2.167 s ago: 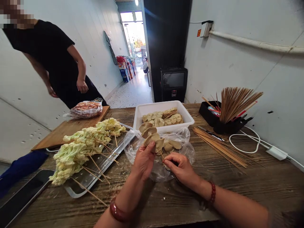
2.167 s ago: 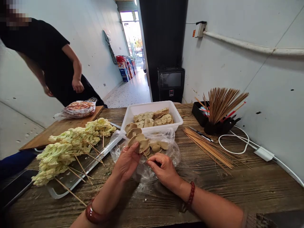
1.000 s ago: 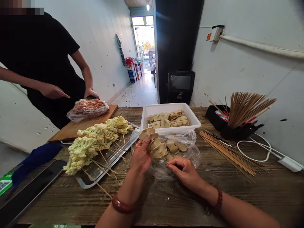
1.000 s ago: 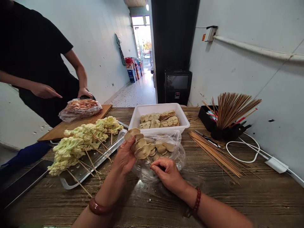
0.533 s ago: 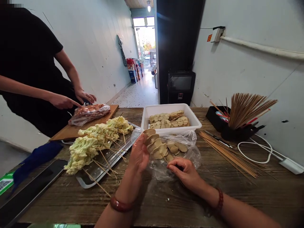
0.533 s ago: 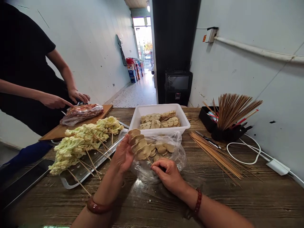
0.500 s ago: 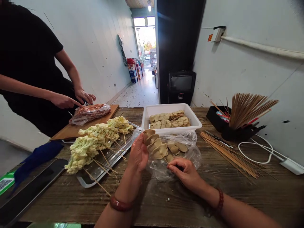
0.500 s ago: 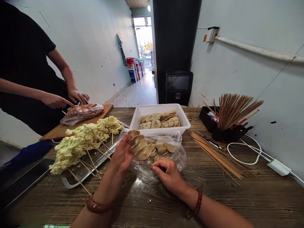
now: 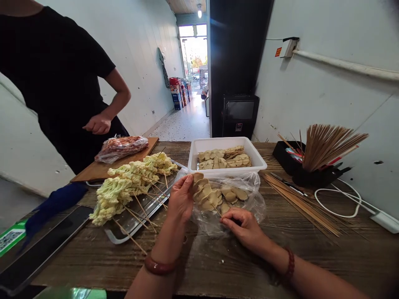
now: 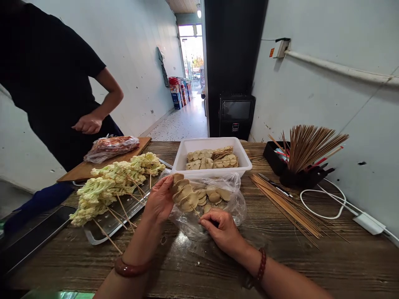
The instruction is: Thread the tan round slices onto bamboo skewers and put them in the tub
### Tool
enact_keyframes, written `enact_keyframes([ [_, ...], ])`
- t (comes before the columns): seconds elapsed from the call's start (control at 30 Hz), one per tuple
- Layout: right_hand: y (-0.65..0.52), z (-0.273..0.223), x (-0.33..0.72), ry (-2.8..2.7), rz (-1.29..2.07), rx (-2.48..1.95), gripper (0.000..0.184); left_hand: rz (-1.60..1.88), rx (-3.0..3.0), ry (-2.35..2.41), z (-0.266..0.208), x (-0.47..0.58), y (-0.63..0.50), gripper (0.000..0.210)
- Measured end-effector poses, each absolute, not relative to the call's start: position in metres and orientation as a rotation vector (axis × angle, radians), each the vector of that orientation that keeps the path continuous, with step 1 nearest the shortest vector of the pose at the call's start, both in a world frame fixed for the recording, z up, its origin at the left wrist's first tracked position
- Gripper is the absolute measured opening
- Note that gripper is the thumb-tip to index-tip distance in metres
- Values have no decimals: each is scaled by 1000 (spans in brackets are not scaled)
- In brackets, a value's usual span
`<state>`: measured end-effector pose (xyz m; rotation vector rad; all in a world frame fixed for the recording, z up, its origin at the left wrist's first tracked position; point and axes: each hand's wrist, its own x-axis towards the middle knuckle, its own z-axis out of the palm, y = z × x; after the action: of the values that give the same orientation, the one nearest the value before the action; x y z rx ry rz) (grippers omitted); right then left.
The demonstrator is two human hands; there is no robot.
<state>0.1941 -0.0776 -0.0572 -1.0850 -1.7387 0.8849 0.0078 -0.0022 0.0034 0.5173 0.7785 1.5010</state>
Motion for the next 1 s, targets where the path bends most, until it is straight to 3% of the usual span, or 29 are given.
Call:
enact_keyframes([
  [0.23, -78, -57, 194, -1719, 884, -1082, 25, 1511, 534, 767, 2, 9, -3, 9],
  [0.5, -72, -49, 197, -1563, 930, -1113, 28, 1254, 601, 607, 0, 15, -7, 41],
  [0.73, -72, -44, 197, -1534, 925, -1095, 26, 1154, 643, 612, -8, 29, -10, 21],
  [1.0, -72, -49, 195, -1551, 919, -1056, 23, 1250, 663, 657, -2, 35, -13, 34],
])
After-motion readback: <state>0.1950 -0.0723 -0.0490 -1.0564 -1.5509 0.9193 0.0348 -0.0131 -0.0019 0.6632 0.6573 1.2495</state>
